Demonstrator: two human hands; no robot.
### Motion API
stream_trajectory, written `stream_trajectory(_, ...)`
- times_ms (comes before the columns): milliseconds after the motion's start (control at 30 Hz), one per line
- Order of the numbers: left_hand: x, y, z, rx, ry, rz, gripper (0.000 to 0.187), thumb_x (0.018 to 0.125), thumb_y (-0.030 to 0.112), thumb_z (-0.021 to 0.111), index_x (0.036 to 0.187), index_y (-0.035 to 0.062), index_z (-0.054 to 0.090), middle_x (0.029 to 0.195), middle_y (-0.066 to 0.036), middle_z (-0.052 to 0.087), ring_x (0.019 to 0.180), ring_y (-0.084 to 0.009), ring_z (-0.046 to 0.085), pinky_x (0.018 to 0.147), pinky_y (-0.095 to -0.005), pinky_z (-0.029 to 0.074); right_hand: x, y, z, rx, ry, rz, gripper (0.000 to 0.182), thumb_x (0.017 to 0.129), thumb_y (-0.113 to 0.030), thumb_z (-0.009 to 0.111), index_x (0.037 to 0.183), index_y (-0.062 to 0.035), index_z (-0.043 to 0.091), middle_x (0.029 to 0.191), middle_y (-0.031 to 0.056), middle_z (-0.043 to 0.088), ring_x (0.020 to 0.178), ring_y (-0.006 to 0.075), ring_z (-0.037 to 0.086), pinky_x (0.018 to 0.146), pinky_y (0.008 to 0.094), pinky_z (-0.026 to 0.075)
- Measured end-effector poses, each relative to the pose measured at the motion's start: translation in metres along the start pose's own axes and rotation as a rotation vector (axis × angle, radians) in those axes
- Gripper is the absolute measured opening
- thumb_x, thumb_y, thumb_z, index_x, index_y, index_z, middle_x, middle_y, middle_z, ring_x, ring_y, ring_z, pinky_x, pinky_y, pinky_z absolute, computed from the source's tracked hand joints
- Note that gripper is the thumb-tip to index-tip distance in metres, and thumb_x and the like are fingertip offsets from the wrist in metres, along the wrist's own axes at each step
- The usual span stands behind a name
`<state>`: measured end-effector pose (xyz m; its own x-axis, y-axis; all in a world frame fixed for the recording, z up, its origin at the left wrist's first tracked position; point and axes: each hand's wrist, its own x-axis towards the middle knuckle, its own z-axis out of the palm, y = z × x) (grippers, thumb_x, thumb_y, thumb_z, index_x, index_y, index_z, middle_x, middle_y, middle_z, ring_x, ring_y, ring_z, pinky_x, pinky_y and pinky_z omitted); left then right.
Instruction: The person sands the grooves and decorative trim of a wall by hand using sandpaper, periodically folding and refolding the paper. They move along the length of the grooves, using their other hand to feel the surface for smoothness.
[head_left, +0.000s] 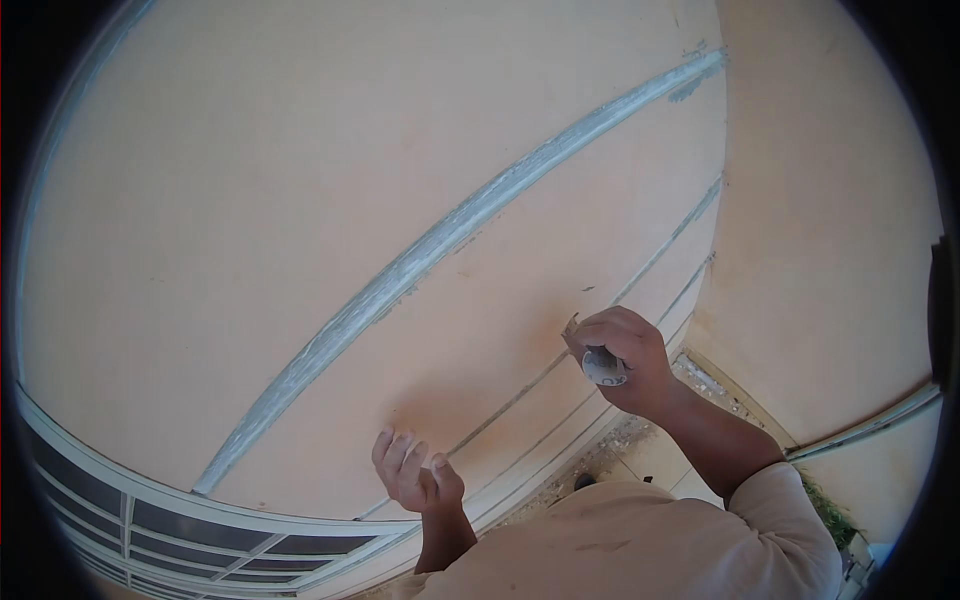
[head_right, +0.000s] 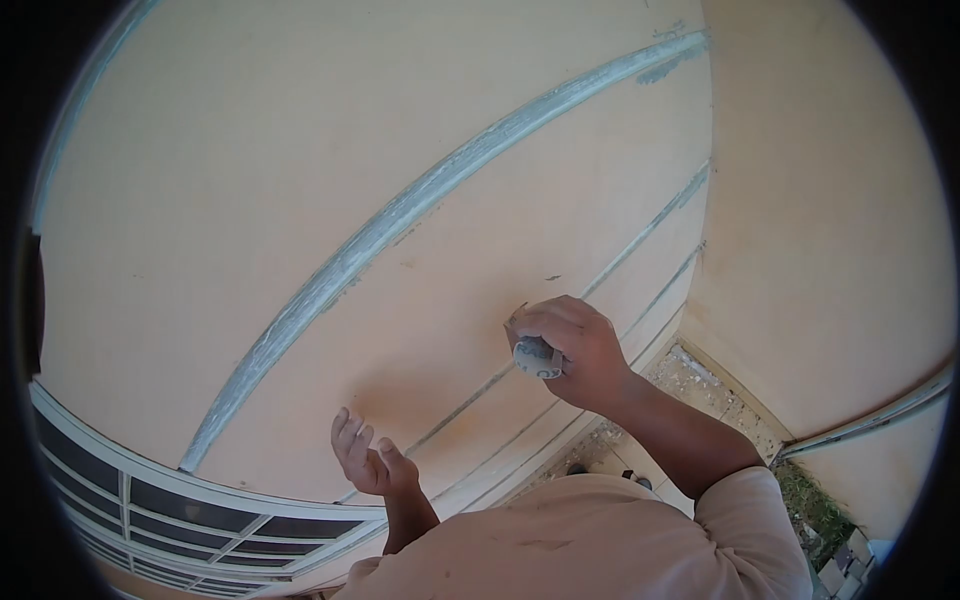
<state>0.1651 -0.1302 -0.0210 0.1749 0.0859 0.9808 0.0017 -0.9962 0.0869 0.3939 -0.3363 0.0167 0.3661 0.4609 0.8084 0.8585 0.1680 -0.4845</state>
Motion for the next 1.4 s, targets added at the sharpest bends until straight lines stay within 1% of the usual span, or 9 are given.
stream_trajectory(167,0.027,-0.054,-0.024,0.335,0.086,0.206,0.024,0.102,0.024,0.054,0.118,0.0063,0.058,0.127,-0.018,0.058,0.136,-0.0463,0.042,0.110,-0.0610,0.039,0.071,-0.019,0.000,-0.318,0.095,-0.197,0.049,0.061,0.004,0.075,0.107,-0.0108,0.067,0.108,0.0046,0.066,0.100,0.0276,0.062,0.090,0.0428,0.050)
stream_trajectory(300,0.022,-0.061,-0.013,0.323,0.094,0.271,0.023,0.101,0.027,0.053,0.116,0.0100,0.058,0.139,-0.019,0.047,0.141,-0.0476,0.034,0.115,-0.0636,0.034,0.109,-0.031,0.027,-0.555,0.162,-0.317,0.049,0.061,0.001,0.074,0.109,-0.0096,0.067,0.111,0.0051,0.064,0.105,0.0275,0.060,0.095,0.0448,0.047)
stream_trajectory(467,0.020,-0.067,-0.011,0.308,0.107,0.279,0.021,0.100,0.026,0.053,0.114,0.0114,0.058,0.141,-0.018,0.044,0.143,-0.0473,0.030,0.116,-0.0630,0.031,0.117,-0.044,0.042,-0.588,0.167,-0.173,0.048,0.063,-0.002,0.075,0.109,-0.0088,0.067,0.109,0.0045,0.064,0.104,0.0275,0.059,0.097,0.0460,0.046)
stream_trajectory(633,0.014,-0.066,-0.019,0.263,0.030,0.251,0.014,0.098,0.029,0.054,0.106,0.0212,0.061,0.144,-0.011,0.044,0.146,-0.0418,0.027,0.117,-0.0581,0.022,0.118,-0.042,0.038,-0.554,0.143,-0.152,0.042,0.065,-0.007,0.077,0.107,-0.0090,0.067,0.107,0.0041,0.064,0.103,0.0265,0.059,0.098,0.0473,0.045)
stream_trajectory(733,0.014,-0.068,-0.021,0.268,0.018,0.262,0.014,0.097,0.030,0.054,0.106,0.0228,0.061,0.144,-0.009,0.046,0.143,-0.0406,0.031,0.116,-0.0576,0.023,0.116,-0.038,0.045,-0.615,0.124,-0.202,0.041,0.066,-0.008,0.078,0.105,-0.0099,0.066,0.106,0.0043,0.063,0.104,0.0261,0.059,0.097,0.0472,0.045)
stream_trajectory(800,0.014,-0.070,-0.022,0.260,0.008,0.271,0.014,0.097,0.030,0.054,0.107,0.0233,0.062,0.144,-0.008,0.046,0.142,-0.0402,0.033,0.115,-0.0572,0.023,0.117,-0.039,0.055,-0.483,0.212,-0.226,0.043,0.061,-0.004,0.065,0.104,-0.0098,0.067,0.102,0.0070,0.065,0.101,0.0295,0.061,0.096,0.0468,0.047)
stream_trajectory(1267,0.016,-0.065,-0.022,0.318,-0.050,0.219,0.013,0.095,0.032,0.057,0.102,0.0234,0.063,0.142,-0.009,0.046,0.137,-0.0391,0.038,0.112,-0.0549,0.024,0.118,-0.034,0.065,-0.461,0.314,-0.293,0.034,0.067,-0.004,0.073,0.100,-0.0078,0.074,0.104,0.0044,0.069,0.097,0.0248,0.065,0.089,0.0437,0.053)
stream_trajectory(1333,0.022,-0.061,-0.019,0.394,-0.028,0.266,0.018,0.096,0.029,0.058,0.107,0.0152,0.063,0.136,-0.018,0.050,0.138,-0.0410,0.037,0.108,-0.0575,0.031,0.117,-0.046,0.092,-0.383,0.285,-0.386,0.034,0.066,-0.004,0.074,0.100,-0.0072,0.074,0.104,0.0046,0.069,0.097,0.0249,0.065,0.086,0.0432,0.054)
stream_trajectory(1400,0.025,-0.059,-0.016,0.426,-0.035,0.263,0.017,0.096,0.029,0.058,0.105,0.0153,0.064,0.137,-0.018,0.050,0.138,-0.0414,0.037,0.108,-0.0576,0.031,0.114,-0.063,0.101,-0.286,0.213,-0.475,0.033,0.066,-0.005,0.075,0.099,-0.0055,0.074,0.103,0.0049,0.069,0.097,0.0250,0.066,0.084,0.0426,0.055)
